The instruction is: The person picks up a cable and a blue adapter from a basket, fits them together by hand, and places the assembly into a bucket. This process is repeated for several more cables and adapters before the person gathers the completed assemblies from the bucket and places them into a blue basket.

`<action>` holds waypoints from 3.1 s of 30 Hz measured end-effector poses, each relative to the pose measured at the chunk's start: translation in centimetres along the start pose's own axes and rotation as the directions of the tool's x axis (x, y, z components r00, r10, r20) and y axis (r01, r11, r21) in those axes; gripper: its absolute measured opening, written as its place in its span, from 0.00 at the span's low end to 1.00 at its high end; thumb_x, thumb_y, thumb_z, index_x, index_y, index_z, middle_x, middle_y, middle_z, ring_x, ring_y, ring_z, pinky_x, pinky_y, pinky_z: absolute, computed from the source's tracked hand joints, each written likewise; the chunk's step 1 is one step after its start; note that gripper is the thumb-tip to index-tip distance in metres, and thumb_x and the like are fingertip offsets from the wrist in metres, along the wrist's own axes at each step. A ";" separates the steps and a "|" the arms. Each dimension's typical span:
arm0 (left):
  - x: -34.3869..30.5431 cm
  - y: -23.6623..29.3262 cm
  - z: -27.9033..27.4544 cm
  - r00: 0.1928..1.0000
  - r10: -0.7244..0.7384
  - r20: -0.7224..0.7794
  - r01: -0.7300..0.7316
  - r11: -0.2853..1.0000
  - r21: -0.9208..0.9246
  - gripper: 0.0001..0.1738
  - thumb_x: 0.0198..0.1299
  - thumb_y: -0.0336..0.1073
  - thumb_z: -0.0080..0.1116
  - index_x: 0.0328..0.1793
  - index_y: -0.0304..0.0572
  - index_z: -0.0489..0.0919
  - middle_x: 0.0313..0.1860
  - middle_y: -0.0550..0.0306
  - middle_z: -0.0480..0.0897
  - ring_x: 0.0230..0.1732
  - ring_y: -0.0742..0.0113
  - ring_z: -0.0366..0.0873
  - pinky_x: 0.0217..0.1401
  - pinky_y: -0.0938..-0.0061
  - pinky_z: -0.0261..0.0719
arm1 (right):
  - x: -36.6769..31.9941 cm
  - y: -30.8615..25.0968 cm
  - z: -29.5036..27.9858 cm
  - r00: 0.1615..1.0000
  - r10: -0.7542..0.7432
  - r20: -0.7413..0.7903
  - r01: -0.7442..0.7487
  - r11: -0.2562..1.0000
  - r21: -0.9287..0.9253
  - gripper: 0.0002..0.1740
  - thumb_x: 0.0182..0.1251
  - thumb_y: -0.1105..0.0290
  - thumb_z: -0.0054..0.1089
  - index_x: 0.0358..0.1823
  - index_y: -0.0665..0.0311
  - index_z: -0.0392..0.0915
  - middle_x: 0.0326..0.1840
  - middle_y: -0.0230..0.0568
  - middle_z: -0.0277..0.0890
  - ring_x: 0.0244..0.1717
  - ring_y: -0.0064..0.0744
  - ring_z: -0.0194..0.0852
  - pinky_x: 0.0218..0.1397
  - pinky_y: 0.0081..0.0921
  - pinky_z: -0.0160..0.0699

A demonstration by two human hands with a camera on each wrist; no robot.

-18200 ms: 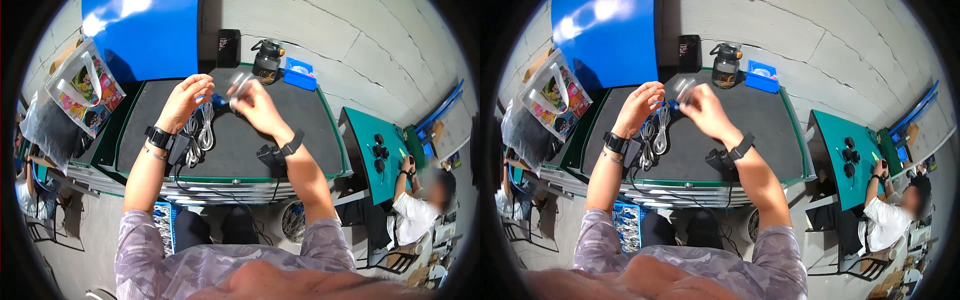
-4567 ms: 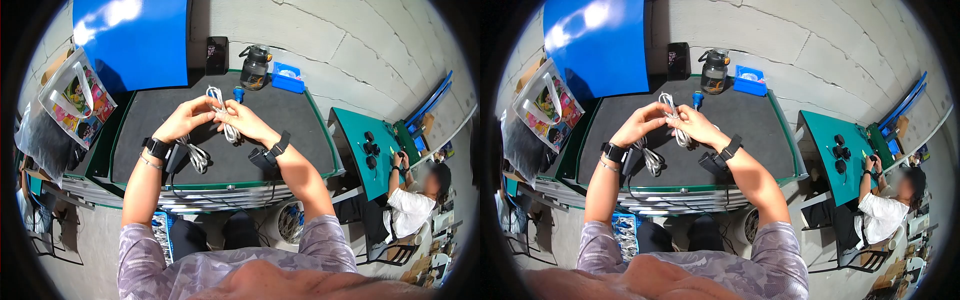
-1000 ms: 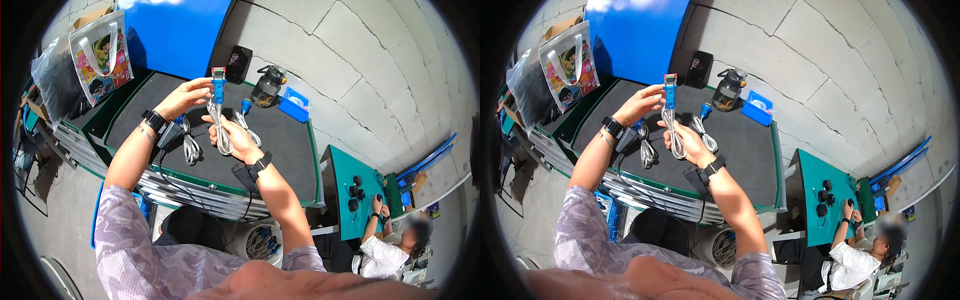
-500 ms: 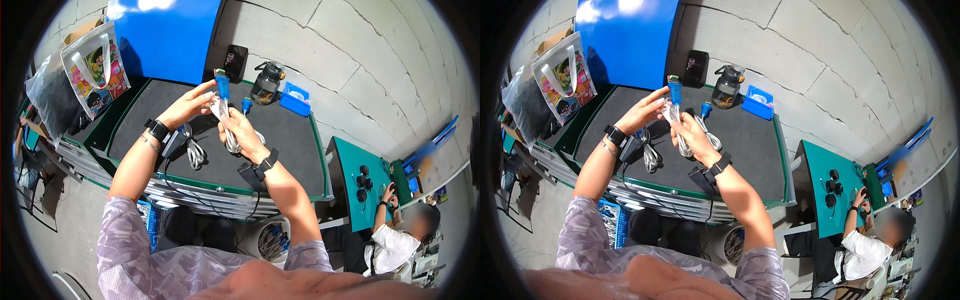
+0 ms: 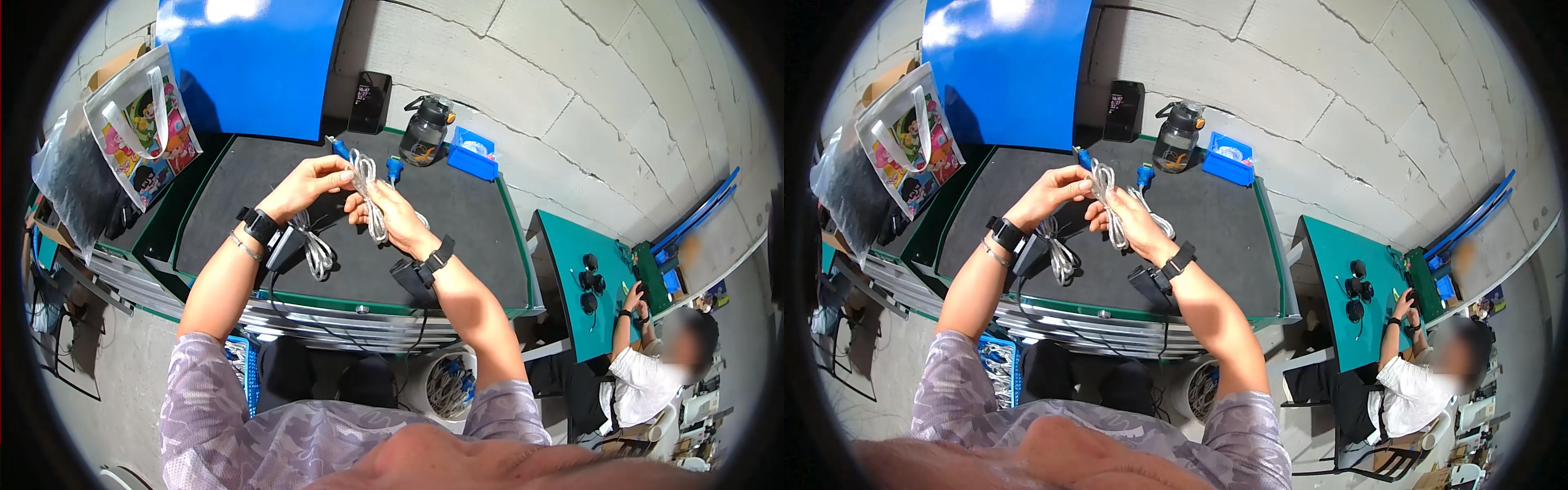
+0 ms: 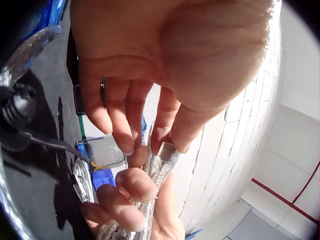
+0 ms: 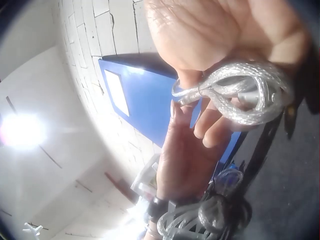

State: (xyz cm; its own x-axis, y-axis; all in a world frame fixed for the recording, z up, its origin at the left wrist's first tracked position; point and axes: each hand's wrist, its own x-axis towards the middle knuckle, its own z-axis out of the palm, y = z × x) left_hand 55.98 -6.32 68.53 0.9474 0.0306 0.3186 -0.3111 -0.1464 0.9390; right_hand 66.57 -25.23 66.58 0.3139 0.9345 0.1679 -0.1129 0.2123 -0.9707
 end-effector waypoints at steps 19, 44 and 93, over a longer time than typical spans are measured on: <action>0.4 -0.8 0.1 0.976 -0.216 -0.033 0.217 0.975 0.050 0.12 0.71 0.43 0.55 0.39 0.43 0.79 0.27 0.71 0.74 0.39 0.77 0.80 0.42 0.81 0.72 | -1.5 1.0 -5.0 0.835 -0.233 -0.498 -0.437 0.268 -0.858 0.22 0.63 0.56 0.62 0.54 0.62 0.77 0.53 0.52 0.79 0.56 0.54 0.77 0.59 0.47 0.75; 1.3 -3.8 -2.5 0.981 -0.193 0.011 0.184 0.949 0.257 0.21 0.73 0.47 0.51 0.54 0.35 0.78 0.47 0.62 0.77 0.48 0.76 0.74 0.57 0.79 0.70 | -63.4 28.9 0.6 -0.035 0.415 -0.909 -0.382 0.835 0.396 0.20 0.70 0.69 0.59 0.62 0.67 0.74 0.45 0.30 0.77 0.42 0.21 0.70 0.48 0.21 0.71; -0.2 -0.1 -1.3 0.926 -0.026 -0.377 -0.070 0.969 -0.239 0.20 0.74 0.50 0.49 0.43 0.42 0.82 0.40 0.64 0.83 0.43 0.77 0.78 0.47 0.81 0.72 | 2.3 -1.5 2.1 0.956 -0.203 -0.211 0.193 0.979 -0.068 0.23 0.77 0.60 0.51 0.67 0.64 0.65 0.58 0.41 0.75 0.45 0.26 0.78 0.48 0.22 0.78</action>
State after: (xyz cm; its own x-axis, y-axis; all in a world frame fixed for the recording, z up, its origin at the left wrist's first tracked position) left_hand 55.72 -4.98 68.56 0.8569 0.4047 0.3193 -0.3856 0.0922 0.9180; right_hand 65.48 -22.79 68.77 0.5221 0.7901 0.3211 0.0137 0.3687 -0.9295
